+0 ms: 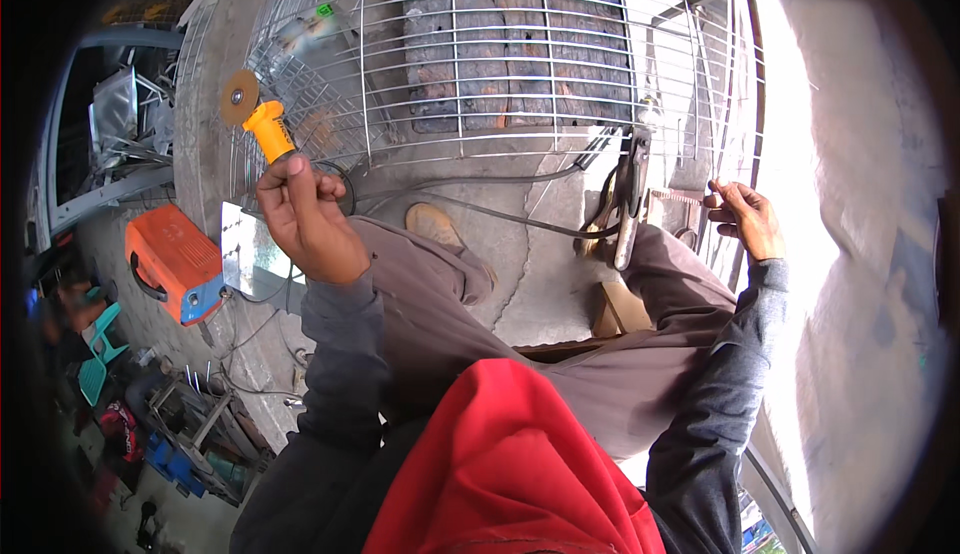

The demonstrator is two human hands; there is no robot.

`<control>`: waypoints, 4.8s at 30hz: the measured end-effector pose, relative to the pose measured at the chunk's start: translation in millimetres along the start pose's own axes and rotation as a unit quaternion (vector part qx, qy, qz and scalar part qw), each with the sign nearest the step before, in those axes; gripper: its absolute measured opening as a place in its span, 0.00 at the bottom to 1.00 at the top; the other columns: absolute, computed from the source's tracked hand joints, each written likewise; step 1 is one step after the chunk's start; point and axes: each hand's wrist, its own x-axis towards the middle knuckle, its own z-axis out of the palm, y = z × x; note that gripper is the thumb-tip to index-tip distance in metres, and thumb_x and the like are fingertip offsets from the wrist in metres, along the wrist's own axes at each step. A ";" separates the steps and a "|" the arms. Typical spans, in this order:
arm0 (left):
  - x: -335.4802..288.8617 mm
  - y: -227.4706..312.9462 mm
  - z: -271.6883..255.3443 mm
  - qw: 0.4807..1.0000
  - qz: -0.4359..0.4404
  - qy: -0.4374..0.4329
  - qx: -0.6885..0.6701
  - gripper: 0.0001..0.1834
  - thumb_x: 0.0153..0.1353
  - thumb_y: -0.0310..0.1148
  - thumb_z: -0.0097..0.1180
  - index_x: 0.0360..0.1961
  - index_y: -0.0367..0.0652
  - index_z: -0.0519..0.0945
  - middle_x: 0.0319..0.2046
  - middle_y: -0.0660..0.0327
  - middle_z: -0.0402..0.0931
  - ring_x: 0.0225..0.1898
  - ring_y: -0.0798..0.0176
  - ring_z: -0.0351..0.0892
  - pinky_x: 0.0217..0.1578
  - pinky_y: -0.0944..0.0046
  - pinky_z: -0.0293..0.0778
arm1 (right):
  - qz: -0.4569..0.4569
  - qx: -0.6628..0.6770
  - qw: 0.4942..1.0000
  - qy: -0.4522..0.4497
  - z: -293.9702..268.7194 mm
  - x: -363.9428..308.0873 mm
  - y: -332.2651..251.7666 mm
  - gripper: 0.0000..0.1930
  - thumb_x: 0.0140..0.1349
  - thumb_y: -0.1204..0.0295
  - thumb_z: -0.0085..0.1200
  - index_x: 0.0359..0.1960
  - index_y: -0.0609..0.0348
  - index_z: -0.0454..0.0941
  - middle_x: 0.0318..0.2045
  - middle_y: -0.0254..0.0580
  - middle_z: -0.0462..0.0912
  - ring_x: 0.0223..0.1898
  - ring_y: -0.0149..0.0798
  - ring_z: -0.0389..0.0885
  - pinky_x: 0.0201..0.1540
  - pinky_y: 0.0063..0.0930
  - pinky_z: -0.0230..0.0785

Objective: The recorder is assembling or welding a metal wire grid while sitting on the floor of a workshop.

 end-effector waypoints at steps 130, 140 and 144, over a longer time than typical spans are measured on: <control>-63.3 -59.1 66.3 0.868 -0.443 -0.221 -0.030 0.08 0.65 0.38 0.52 0.38 0.46 0.76 0.34 0.66 0.76 0.32 0.74 0.71 0.33 0.72 0.66 | -0.096 0.046 0.958 -0.268 151.7 -69.7 -9.2 0.26 0.53 0.56 0.65 0.39 0.69 0.71 0.22 0.32 0.74 0.25 0.21 0.71 0.26 0.17 0.65; -64.7 -58.3 67.3 0.870 -0.441 -0.215 -0.037 0.08 0.64 0.38 0.53 0.38 0.45 0.76 0.34 0.66 0.76 0.33 0.73 0.71 0.33 0.72 0.65 | -0.092 0.053 0.961 -0.254 159.6 -68.7 -22.0 0.26 0.53 0.56 0.65 0.38 0.69 0.72 0.22 0.33 0.75 0.24 0.22 0.73 0.26 0.16 0.66; -65.0 -56.1 68.1 0.869 -0.446 -0.214 -0.029 0.09 0.65 0.38 0.52 0.38 0.45 0.76 0.33 0.66 0.76 0.32 0.74 0.71 0.33 0.72 0.65 | -0.091 0.046 0.962 -0.255 162.4 -66.4 -17.2 0.29 0.52 0.53 0.65 0.40 0.70 0.71 0.23 0.35 0.76 0.25 0.23 0.74 0.28 0.18 0.68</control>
